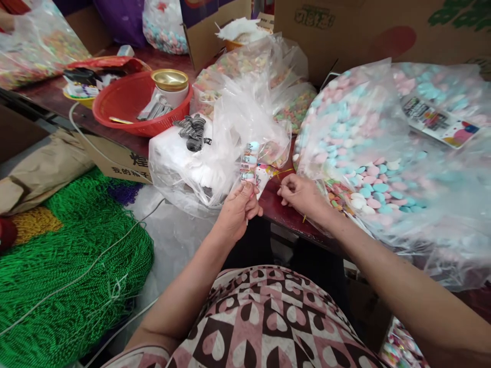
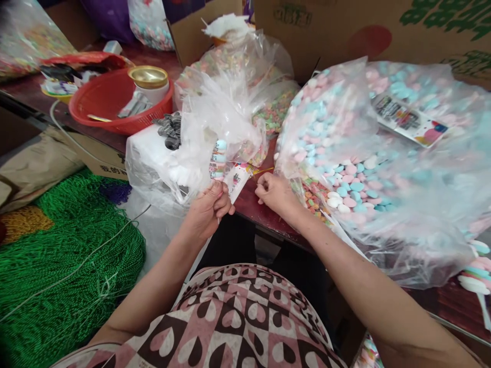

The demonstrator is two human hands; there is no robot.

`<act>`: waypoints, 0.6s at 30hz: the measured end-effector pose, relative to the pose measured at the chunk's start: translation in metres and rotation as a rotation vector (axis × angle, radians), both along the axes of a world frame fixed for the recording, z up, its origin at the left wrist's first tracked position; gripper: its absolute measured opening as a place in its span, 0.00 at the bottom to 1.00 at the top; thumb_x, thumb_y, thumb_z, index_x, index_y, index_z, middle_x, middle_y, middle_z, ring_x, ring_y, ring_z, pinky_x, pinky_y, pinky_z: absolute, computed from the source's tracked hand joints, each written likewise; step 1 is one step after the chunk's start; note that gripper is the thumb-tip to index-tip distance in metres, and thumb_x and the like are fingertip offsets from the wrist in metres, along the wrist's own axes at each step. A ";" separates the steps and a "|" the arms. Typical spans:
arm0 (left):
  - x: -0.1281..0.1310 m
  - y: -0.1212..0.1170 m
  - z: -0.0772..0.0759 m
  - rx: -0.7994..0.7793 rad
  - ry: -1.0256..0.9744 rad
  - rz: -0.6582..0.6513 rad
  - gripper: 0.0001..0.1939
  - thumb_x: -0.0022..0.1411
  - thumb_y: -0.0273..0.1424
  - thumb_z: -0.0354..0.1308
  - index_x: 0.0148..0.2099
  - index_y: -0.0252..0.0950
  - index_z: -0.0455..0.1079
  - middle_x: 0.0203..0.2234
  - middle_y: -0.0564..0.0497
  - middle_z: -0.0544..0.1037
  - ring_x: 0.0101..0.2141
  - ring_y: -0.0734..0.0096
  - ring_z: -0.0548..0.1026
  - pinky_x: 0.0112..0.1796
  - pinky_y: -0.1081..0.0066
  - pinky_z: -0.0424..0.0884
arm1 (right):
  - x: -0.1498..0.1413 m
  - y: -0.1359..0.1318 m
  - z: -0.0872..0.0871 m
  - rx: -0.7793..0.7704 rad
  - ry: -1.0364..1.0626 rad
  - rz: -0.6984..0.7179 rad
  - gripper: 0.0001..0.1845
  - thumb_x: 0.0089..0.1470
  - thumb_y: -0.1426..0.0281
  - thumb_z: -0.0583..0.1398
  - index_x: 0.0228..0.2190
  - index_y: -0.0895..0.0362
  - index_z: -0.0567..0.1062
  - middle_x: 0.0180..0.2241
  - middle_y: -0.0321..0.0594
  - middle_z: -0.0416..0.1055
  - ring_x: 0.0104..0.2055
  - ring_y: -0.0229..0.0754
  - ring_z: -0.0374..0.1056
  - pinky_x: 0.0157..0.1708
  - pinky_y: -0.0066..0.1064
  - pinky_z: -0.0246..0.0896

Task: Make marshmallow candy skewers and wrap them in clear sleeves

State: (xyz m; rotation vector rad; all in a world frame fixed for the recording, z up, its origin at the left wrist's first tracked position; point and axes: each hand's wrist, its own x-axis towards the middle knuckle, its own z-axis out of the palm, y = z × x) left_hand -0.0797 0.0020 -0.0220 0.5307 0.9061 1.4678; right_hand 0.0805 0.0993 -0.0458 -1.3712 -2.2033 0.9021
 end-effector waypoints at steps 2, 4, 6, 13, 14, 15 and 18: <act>0.005 0.001 -0.003 0.000 0.013 -0.023 0.19 0.58 0.45 0.64 0.32 0.35 0.65 0.13 0.65 0.53 0.13 0.85 0.54 0.23 0.76 0.66 | 0.004 -0.002 0.000 -0.179 0.231 -0.108 0.02 0.50 0.74 0.56 0.29 0.55 0.68 0.21 0.32 0.72 0.19 0.34 0.68 0.22 0.24 0.59; 0.009 0.002 -0.005 0.000 0.030 -0.032 0.19 0.57 0.46 0.64 0.33 0.35 0.65 0.13 0.65 0.54 0.13 0.85 0.54 0.23 0.76 0.65 | 0.007 -0.005 0.001 -0.254 0.359 -0.181 0.01 0.48 0.73 0.57 0.27 0.55 0.68 0.20 0.29 0.69 0.18 0.32 0.66 0.20 0.23 0.56; 0.012 0.003 -0.007 -0.013 0.060 -0.031 0.19 0.57 0.46 0.64 0.33 0.35 0.66 0.13 0.65 0.54 0.13 0.85 0.53 0.22 0.77 0.65 | 0.009 -0.010 0.005 -0.269 0.460 -0.209 0.02 0.49 0.71 0.58 0.26 0.55 0.69 0.19 0.29 0.67 0.17 0.31 0.64 0.19 0.23 0.54; 0.032 0.010 -0.012 -0.056 0.211 -0.158 0.13 0.60 0.40 0.59 0.33 0.37 0.62 0.14 0.64 0.54 0.14 0.83 0.53 0.20 0.78 0.62 | 0.008 -0.045 0.029 -0.036 0.446 -0.092 0.07 0.53 0.64 0.60 0.30 0.55 0.74 0.19 0.30 0.67 0.19 0.33 0.61 0.21 0.25 0.55; 0.036 0.011 -0.012 -0.061 0.231 -0.165 0.10 0.60 0.38 0.57 0.33 0.38 0.62 0.14 0.64 0.54 0.14 0.83 0.53 0.20 0.78 0.61 | 0.007 -0.048 0.030 0.049 0.387 -0.094 0.06 0.53 0.66 0.59 0.29 0.55 0.74 0.19 0.30 0.68 0.20 0.33 0.61 0.22 0.25 0.56; 0.039 0.012 -0.011 -0.065 0.248 -0.167 0.08 0.60 0.35 0.56 0.33 0.38 0.61 0.14 0.64 0.54 0.15 0.83 0.54 0.20 0.78 0.60 | 0.007 -0.050 0.030 0.124 0.333 -0.102 0.05 0.53 0.67 0.59 0.28 0.55 0.74 0.19 0.31 0.68 0.20 0.33 0.62 0.23 0.26 0.56; 0.047 0.012 -0.009 -0.080 0.248 -0.177 0.08 0.61 0.35 0.54 0.32 0.38 0.60 0.15 0.63 0.56 0.15 0.82 0.55 0.20 0.78 0.61 | 0.009 -0.050 0.027 0.264 0.215 -0.119 0.04 0.52 0.70 0.58 0.28 0.55 0.73 0.19 0.32 0.71 0.20 0.34 0.64 0.24 0.26 0.57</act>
